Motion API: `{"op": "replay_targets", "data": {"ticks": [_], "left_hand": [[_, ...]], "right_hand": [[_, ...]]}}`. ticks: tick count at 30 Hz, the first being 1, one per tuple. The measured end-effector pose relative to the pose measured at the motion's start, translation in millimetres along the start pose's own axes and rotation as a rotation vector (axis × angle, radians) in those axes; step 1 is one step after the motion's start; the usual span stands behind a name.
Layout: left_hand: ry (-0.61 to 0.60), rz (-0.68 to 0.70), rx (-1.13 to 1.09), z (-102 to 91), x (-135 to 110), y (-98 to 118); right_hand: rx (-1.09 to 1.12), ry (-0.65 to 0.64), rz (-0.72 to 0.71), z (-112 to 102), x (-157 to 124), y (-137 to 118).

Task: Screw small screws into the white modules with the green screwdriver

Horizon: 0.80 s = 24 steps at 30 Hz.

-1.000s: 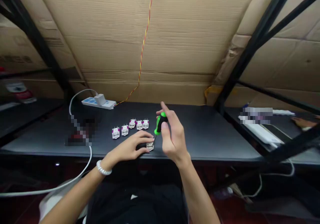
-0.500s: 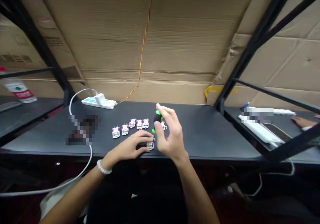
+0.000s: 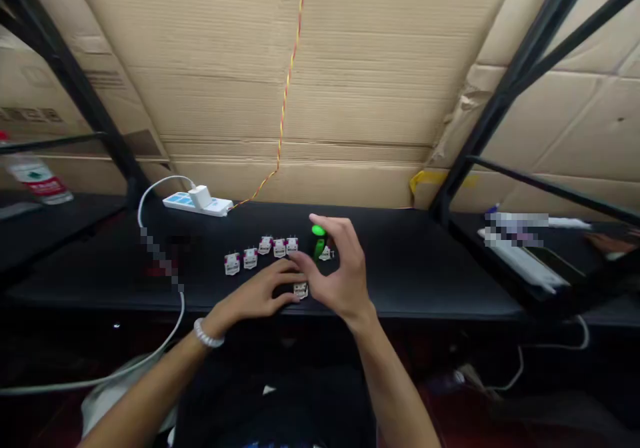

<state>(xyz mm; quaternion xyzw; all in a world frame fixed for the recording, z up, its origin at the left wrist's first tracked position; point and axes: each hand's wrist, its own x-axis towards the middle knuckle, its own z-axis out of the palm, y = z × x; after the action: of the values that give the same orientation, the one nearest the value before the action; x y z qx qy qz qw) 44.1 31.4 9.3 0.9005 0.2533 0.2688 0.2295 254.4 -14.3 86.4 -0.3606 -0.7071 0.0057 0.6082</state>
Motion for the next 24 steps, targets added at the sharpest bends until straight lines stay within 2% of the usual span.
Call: {"op": "replay_targets", "data": {"ticks": [3, 8, 14, 20, 24], "left_hand": [[-0.003, -0.006, -0.008, -0.8, 0.6, 1.8], [-0.007, -0.009, -0.011, -1.8, 0.9, 2.0], [-0.001, -0.002, -0.014, -0.3, -0.1, -0.3], [-0.021, -0.005, 0.009, -1.9, 0.0, 3.3], [-0.042, 0.021, 0.008, -2.0, 0.1, 2.2]], "right_hand": [[-0.022, 0.025, 0.035, 0.0, -0.8, 1.4], [0.141, -0.053, 0.046, -4.0, -0.9, 3.4], [-0.066, 0.006, 0.020, -3.1, 1.4, 2.3], [0.116, -0.086, 0.033, -3.9, -0.6, 3.9], [-0.018, -0.014, -0.009, -4.7, 0.9, 1.5]]}}
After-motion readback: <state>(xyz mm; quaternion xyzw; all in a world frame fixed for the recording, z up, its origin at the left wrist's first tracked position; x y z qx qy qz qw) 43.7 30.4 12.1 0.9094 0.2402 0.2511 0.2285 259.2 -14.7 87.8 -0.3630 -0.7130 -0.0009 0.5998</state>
